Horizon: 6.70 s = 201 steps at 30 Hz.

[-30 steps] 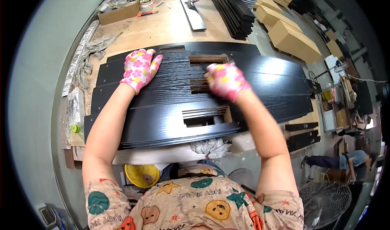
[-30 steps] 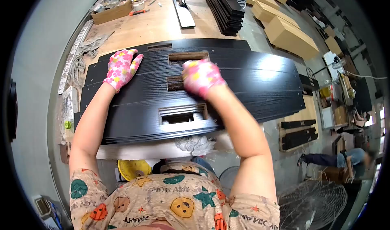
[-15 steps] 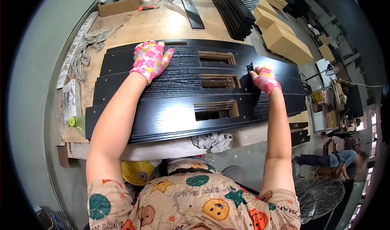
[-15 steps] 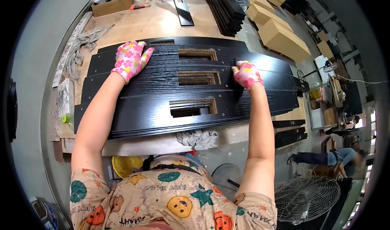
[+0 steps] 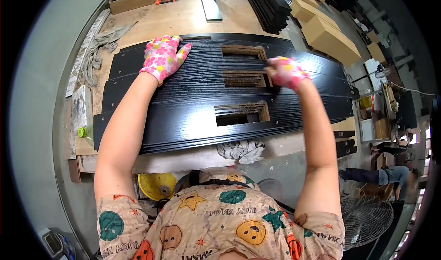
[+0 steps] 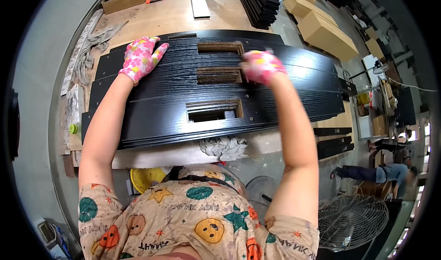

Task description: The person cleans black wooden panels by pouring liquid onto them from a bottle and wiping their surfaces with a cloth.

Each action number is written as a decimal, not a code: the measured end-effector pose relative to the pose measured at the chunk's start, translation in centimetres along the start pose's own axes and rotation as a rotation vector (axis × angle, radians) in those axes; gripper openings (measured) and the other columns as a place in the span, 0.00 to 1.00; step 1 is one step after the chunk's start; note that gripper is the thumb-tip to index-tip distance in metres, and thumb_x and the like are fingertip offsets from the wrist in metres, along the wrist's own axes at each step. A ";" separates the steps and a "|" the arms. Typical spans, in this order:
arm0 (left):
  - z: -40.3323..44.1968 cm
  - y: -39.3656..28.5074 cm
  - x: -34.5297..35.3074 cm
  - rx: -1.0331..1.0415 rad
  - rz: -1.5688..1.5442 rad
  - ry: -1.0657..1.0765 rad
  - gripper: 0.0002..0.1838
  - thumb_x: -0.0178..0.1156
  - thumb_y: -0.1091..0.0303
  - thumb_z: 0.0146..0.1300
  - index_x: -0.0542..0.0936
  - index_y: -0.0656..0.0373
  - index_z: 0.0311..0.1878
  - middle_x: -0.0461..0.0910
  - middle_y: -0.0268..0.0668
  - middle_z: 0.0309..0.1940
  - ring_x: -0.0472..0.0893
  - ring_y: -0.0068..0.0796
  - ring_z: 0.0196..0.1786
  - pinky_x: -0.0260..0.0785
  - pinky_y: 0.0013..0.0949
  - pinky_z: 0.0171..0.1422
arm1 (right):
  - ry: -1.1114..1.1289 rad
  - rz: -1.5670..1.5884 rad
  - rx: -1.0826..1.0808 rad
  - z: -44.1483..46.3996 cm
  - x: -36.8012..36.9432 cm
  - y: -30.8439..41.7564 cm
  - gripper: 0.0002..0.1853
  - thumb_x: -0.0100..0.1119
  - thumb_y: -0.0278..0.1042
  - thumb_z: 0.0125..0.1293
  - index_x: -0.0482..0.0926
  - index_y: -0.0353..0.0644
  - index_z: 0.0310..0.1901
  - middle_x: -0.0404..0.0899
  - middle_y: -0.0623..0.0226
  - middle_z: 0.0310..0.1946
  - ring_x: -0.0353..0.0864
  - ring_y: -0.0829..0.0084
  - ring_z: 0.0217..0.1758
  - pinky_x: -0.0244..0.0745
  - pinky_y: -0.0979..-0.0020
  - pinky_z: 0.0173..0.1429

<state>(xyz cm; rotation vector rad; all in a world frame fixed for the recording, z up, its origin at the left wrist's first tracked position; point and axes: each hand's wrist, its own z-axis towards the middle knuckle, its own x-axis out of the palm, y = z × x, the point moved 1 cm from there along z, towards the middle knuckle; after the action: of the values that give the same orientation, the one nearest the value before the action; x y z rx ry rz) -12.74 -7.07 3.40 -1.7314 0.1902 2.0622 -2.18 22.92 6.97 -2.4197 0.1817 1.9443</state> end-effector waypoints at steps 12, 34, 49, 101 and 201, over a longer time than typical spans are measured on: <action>-0.7 0.2 -0.7 0.053 0.036 0.044 0.33 0.46 0.39 0.69 0.72 0.56 0.65 0.74 0.48 0.59 0.70 0.47 0.65 0.57 0.44 0.70 | -0.438 0.048 -0.332 -8.3 4.3 11.4 0.11 0.52 0.34 0.66 0.72 0.46 0.24 0.76 0.58 0.18 0.78 0.52 0.23 0.73 0.57 0.30; -20.7 6.3 -5.5 0.104 0.002 -0.105 0.41 0.57 0.45 0.64 0.62 0.70 0.68 0.57 0.51 0.72 0.55 0.50 0.75 0.39 0.49 0.79 | -0.329 -0.181 -0.270 2.2 2.2 19.1 0.10 0.52 0.35 0.62 0.80 0.44 0.26 0.82 0.52 0.25 0.83 0.52 0.30 0.78 0.55 0.34; -21.5 10.1 -3.5 0.083 -0.262 -0.532 0.12 0.68 0.62 0.55 0.84 0.56 0.42 0.83 0.37 0.47 0.79 0.37 0.55 0.67 0.41 0.62 | -0.152 0.059 -0.393 1.4 2.8 32.5 0.14 0.46 0.39 0.67 0.76 0.44 0.27 0.81 0.56 0.24 0.83 0.53 0.32 0.76 0.56 0.36; -21.6 9.7 -3.1 0.039 -0.283 -0.720 0.12 0.73 0.66 0.48 0.82 0.51 0.35 0.82 0.29 0.38 0.81 0.32 0.43 0.71 0.34 0.46 | -0.195 -0.089 -0.515 4.4 0.6 30.4 0.11 0.49 0.39 0.64 0.77 0.46 0.29 0.82 0.58 0.27 0.83 0.53 0.32 0.79 0.57 0.43; -0.1 2.6 0.5 -0.020 0.064 -0.081 0.28 0.52 0.43 0.67 0.78 0.56 0.58 0.79 0.45 0.54 0.73 0.47 0.61 0.58 0.43 0.69 | -0.275 0.064 0.368 -1.5 0.6 -18.4 0.22 0.40 0.45 0.68 0.84 0.42 0.40 0.83 0.51 0.42 0.84 0.54 0.46 0.77 0.57 0.53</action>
<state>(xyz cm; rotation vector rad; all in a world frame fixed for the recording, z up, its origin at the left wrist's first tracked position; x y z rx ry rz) -13.83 -9.28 2.42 -1.6704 0.2029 2.1823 1.43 41.02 5.79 -1.9218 0.5568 2.0285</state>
